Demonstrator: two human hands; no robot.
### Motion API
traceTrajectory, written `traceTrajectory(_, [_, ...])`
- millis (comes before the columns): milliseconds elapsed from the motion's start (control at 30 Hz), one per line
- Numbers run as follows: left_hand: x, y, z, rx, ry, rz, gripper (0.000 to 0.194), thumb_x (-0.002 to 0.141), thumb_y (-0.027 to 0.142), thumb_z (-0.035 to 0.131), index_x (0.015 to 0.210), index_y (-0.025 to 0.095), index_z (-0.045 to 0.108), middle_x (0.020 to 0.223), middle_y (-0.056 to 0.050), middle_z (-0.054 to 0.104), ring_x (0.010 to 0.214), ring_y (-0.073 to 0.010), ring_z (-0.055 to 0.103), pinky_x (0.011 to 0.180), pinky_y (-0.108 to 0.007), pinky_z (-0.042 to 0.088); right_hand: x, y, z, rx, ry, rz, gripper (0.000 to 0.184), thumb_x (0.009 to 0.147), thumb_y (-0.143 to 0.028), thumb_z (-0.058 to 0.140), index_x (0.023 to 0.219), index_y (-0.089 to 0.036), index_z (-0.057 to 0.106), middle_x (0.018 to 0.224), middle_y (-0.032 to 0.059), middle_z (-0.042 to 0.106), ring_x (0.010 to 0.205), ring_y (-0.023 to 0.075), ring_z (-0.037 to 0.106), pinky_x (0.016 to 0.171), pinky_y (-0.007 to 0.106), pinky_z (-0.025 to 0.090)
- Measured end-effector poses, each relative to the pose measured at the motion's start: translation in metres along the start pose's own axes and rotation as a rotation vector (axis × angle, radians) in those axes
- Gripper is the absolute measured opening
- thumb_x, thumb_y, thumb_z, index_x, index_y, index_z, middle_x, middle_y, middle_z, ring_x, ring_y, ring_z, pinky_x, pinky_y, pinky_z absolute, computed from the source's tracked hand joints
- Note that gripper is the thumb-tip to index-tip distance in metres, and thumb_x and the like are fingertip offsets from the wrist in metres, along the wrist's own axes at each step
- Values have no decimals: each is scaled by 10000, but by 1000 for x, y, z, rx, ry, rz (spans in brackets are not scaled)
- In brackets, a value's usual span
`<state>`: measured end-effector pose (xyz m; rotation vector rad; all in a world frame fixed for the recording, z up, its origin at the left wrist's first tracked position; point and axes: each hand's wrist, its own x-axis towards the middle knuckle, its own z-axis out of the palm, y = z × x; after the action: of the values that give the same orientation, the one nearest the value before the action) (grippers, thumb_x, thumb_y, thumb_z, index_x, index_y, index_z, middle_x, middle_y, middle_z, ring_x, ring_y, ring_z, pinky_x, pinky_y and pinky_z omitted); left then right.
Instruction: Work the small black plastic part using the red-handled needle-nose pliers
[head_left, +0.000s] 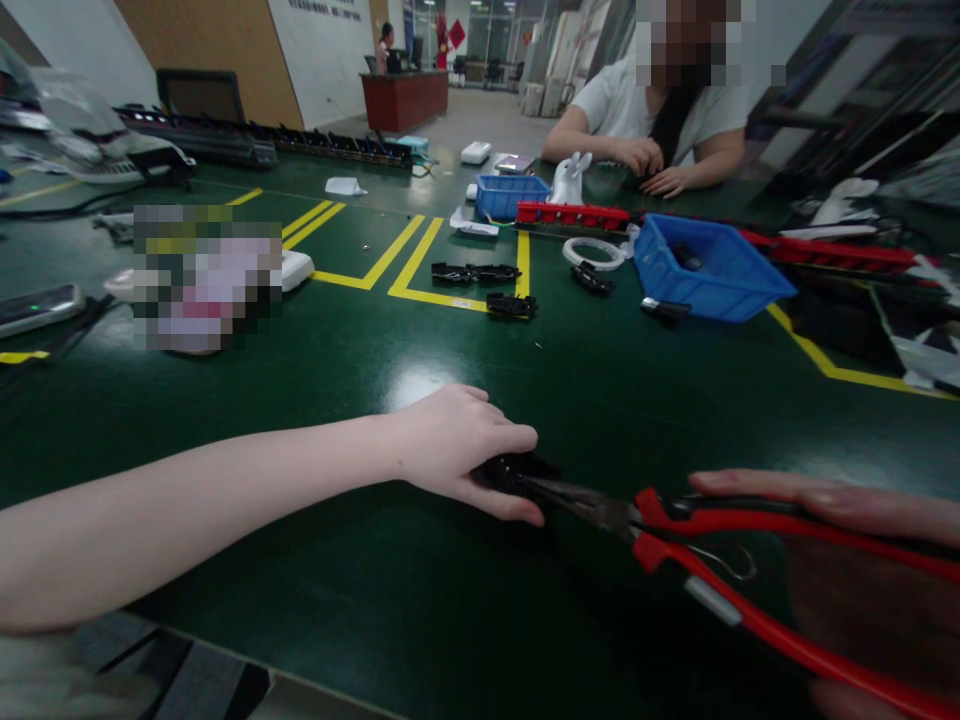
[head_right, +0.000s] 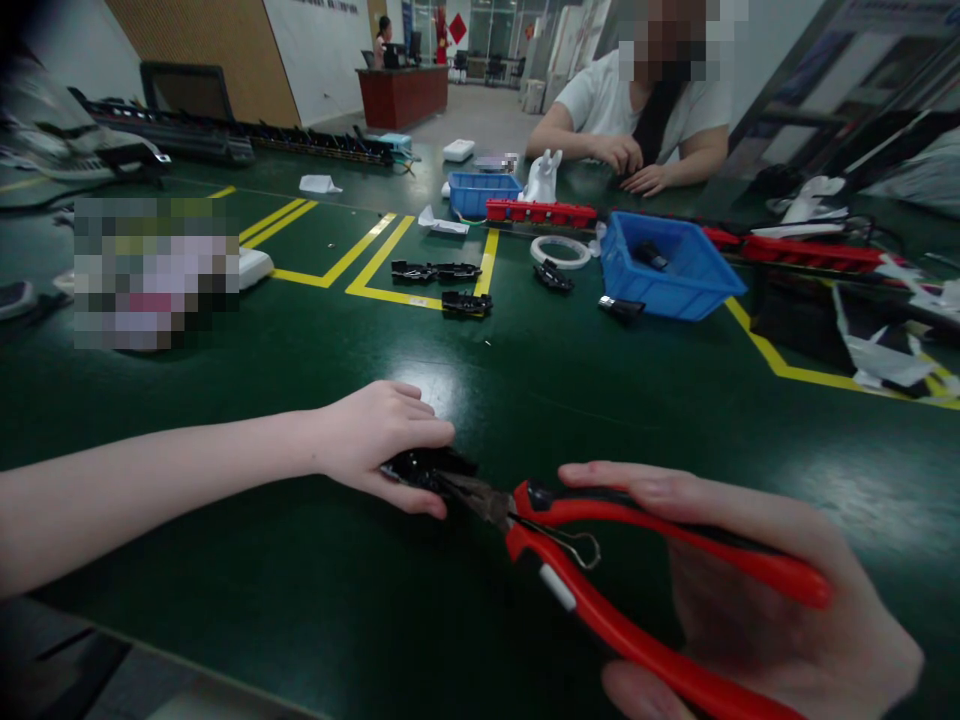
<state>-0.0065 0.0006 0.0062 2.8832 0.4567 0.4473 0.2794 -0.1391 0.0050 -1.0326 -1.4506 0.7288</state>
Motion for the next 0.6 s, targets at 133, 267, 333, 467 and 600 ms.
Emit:
traceTrajectory(133, [0,0,1,-13,10,3,471,863,646,514,769,186,528,595,32,582,533,-129,556,582,-270,353,34,-13,23,-164,-129,-15,466,689,-402,753,1129,-359,606,1062,131,670,851,338,700,745,550,608])
traceTrajectory(267, [-1,0,2,-30,2,-5,458,861,640,518,795,187,526,637,34,607,550,-122,565,587,-269,357,41,-18,26,-64,-2,137,474,672,-479,770,1096,-333,613,1081,109,689,871,317,706,796,492,601])
traceTrajectory(333, [-1,1,2,-37,-6,-4,452,861,634,525,800,186,524,645,37,610,551,-119,563,585,-268,352,42,-18,26,10,43,172,492,646,-510,781,1073,-316,632,1037,97,709,869,308,709,795,454,602])
traceTrajectory(467, [-1,1,1,-37,-4,9,452,863,631,529,808,182,527,652,38,609,552,-116,558,577,-268,340,46,-18,28,81,95,248,469,640,-530,780,1034,-306,660,996,83,725,870,291,710,798,427,601])
traceTrajectory(600, [-1,1,1,-32,5,12,457,852,636,542,806,181,528,653,42,604,548,-113,549,568,-270,331,46,-16,31,68,22,228,491,630,-525,788,1043,-290,663,981,92,729,825,294,718,755,414,610])
